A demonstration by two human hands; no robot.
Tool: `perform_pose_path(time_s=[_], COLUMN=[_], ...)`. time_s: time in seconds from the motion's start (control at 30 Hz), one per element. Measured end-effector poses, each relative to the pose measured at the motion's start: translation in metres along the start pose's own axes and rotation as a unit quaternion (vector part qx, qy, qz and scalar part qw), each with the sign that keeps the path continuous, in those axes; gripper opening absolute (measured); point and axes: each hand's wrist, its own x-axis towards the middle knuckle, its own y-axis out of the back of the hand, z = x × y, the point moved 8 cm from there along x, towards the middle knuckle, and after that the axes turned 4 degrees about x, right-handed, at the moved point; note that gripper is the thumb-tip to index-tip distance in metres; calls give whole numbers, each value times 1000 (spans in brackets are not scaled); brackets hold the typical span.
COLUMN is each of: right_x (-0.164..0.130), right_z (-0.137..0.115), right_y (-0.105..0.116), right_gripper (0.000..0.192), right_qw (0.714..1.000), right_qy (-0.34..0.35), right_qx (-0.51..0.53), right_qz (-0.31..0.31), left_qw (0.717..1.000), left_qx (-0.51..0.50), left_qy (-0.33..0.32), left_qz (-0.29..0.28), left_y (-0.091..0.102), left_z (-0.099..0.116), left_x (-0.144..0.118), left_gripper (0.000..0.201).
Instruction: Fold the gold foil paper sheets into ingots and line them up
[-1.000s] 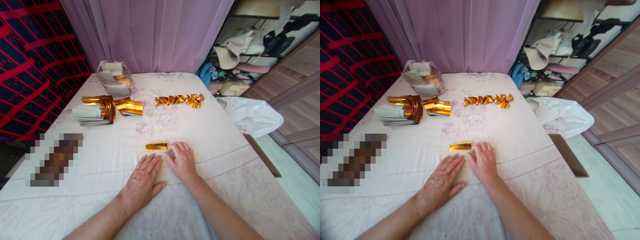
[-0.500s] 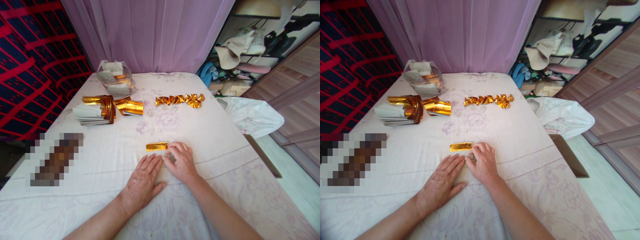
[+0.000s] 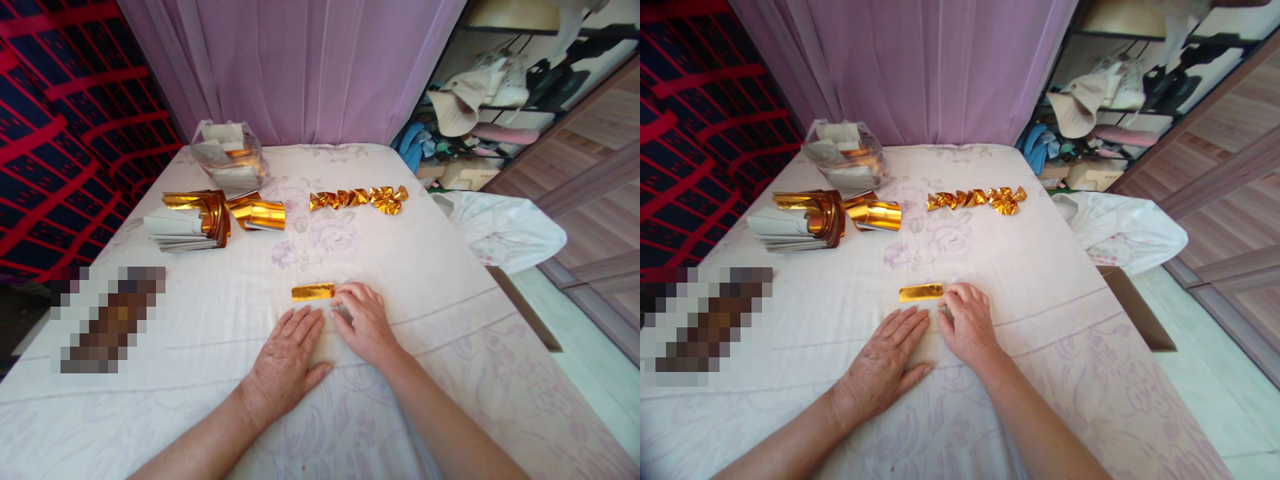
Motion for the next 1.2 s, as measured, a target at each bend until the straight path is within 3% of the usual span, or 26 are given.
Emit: perform_pose_path(time_s=[0.47, 0.8, 1.1, 1.2], right_x=[-1, -1, -1, -4], right_z=[4, 5, 4, -1], right_y=[-1, -1, 0, 6], right_gripper=[15, 16, 16, 13], right_qw=[1000, 1000, 1000, 999], right_qy=[8, -1, 11, 29], right_qx=[14, 9, 13, -8], right_qz=[-23, -28, -14, 17], left_qw=[1000, 995, 992, 990], left_qx=[4, 91, 121, 133], left_qy=[-7, -14, -12, -15], left_qz=[10, 28, 33, 41], left_y=[5, 12, 16, 18], left_z=[-4, -22, -29, -27], left_x=[3, -21, -32, -29], left_gripper=[61, 58, 58, 58])
